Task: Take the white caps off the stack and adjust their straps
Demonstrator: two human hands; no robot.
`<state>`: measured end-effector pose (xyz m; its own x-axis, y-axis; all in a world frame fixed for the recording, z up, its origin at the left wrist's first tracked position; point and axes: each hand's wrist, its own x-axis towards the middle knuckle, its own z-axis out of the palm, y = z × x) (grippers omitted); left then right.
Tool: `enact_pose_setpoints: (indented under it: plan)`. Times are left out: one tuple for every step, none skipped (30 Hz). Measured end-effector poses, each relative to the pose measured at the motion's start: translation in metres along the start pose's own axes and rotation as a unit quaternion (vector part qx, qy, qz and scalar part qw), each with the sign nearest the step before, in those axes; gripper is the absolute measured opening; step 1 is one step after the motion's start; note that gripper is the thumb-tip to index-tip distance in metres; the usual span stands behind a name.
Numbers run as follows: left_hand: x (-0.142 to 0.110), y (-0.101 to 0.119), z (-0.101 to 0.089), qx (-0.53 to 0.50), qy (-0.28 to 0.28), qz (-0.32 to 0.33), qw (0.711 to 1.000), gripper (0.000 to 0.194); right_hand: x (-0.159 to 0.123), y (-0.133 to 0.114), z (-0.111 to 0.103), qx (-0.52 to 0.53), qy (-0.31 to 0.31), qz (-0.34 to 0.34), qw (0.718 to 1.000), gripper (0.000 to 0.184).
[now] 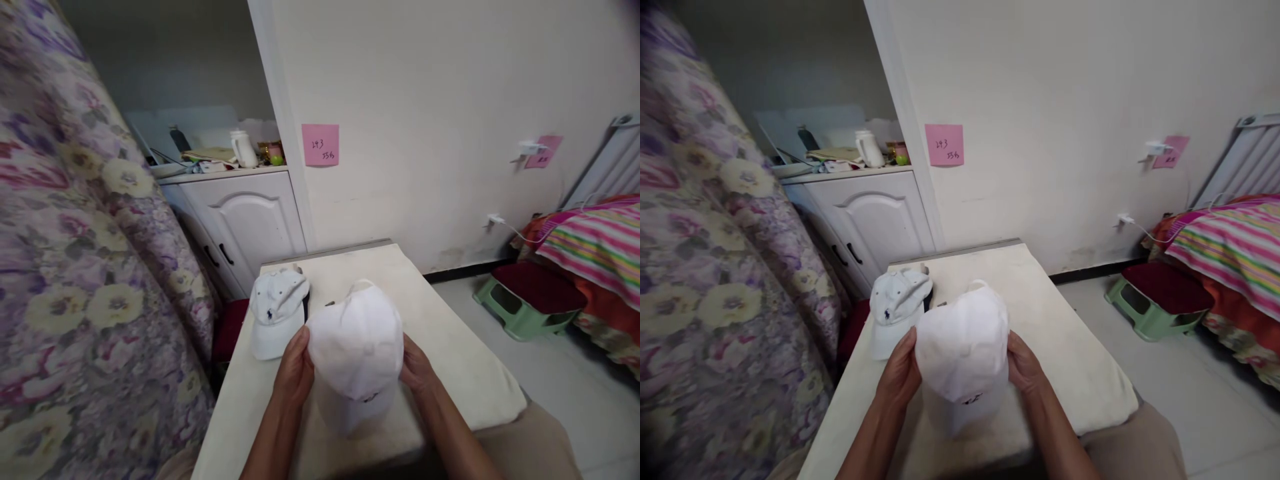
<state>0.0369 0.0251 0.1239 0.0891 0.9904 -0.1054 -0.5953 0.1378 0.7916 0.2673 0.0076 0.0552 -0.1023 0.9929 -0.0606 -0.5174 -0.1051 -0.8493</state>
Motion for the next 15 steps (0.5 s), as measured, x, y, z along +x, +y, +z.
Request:
enact_pose_setpoints:
  plan:
    - [0.002, 0.002, 0.003, -0.007, -0.005, 0.004, 1.0, 0.034, 0.001, -0.005, 0.001, 0.005, -0.006, -0.007, 1.0, 0.054]
    - [0.004, 0.006, 0.006, -0.015, -0.006, 0.012, 1.0, 0.034, 0.002, -0.011, 0.003, 0.01, -0.012, -0.016, 1.0, 0.056]
    - [0.006, 0.009, 0.009, -0.025, -0.001, 0.024, 0.999, 0.034, 0.004, -0.018, 0.004, 0.013, -0.018, -0.026, 0.999, 0.058]
    - [0.008, 0.013, 0.013, -0.036, 0.007, 0.041, 0.999, 0.035, 0.006, -0.026, 0.006, 0.012, -0.022, -0.035, 0.999, 0.059]
    - [0.01, 0.018, 0.017, -0.044, 0.014, 0.059, 0.997, 0.036, 0.008, -0.035, 0.006, 0.009, -0.025, -0.041, 0.999, 0.06]
    - [0.011, 0.022, 0.021, -0.049, 0.019, 0.075, 0.996, 0.038, 0.01, -0.045, 0.006, 0.001, -0.028, -0.048, 0.998, 0.058]
    - [0.012, 0.026, 0.024, -0.05, 0.019, 0.09, 0.994, 0.041, 0.012, -0.054, 0.005, -0.007, -0.033, -0.051, 0.998, 0.057]
    - [0.012, 0.028, 0.026, -0.047, 0.016, 0.1, 0.994, 0.044, 0.012, -0.063, 0.002, -0.019, -0.042, -0.054, 0.997, 0.055]
    - [0.011, 0.03, 0.027, -0.038, 0.008, 0.102, 0.994, 0.045, 0.011, -0.071, -0.003, -0.037, -0.058, -0.055, 0.996, 0.053]
    - [0.008, 0.03, 0.027, -0.024, -0.004, 0.097, 0.995, 0.044, 0.009, -0.077, -0.009, -0.061, -0.079, -0.052, 0.994, 0.05]
    - [0.005, 0.029, 0.026, -0.005, -0.018, 0.084, 0.996, 0.041, 0.005, -0.081, -0.016, -0.089, -0.104, -0.046, 0.989, 0.047]
    - [0.0, 0.027, 0.023, 0.018, -0.035, 0.065, 0.997, 0.038, 0.0, -0.084, -0.024, -0.12, -0.13, -0.037, 0.984, 0.044]
    - [-0.005, 0.023, 0.019, 0.045, -0.053, 0.04, 0.997, 0.035, -0.007, -0.085, -0.031, -0.148, -0.153, -0.024, 0.977, 0.04]
    - [-0.011, 0.02, 0.015, 0.073, -0.071, 0.014, 0.995, 0.034, -0.014, -0.085, -0.039, -0.17, -0.173, -0.01, 0.97, 0.038]
    - [-0.017, 0.016, 0.012, 0.101, -0.085, -0.008, 0.991, 0.034, -0.022, -0.083, -0.046, -0.187, -0.195, 0.006, 0.963, 0.036]
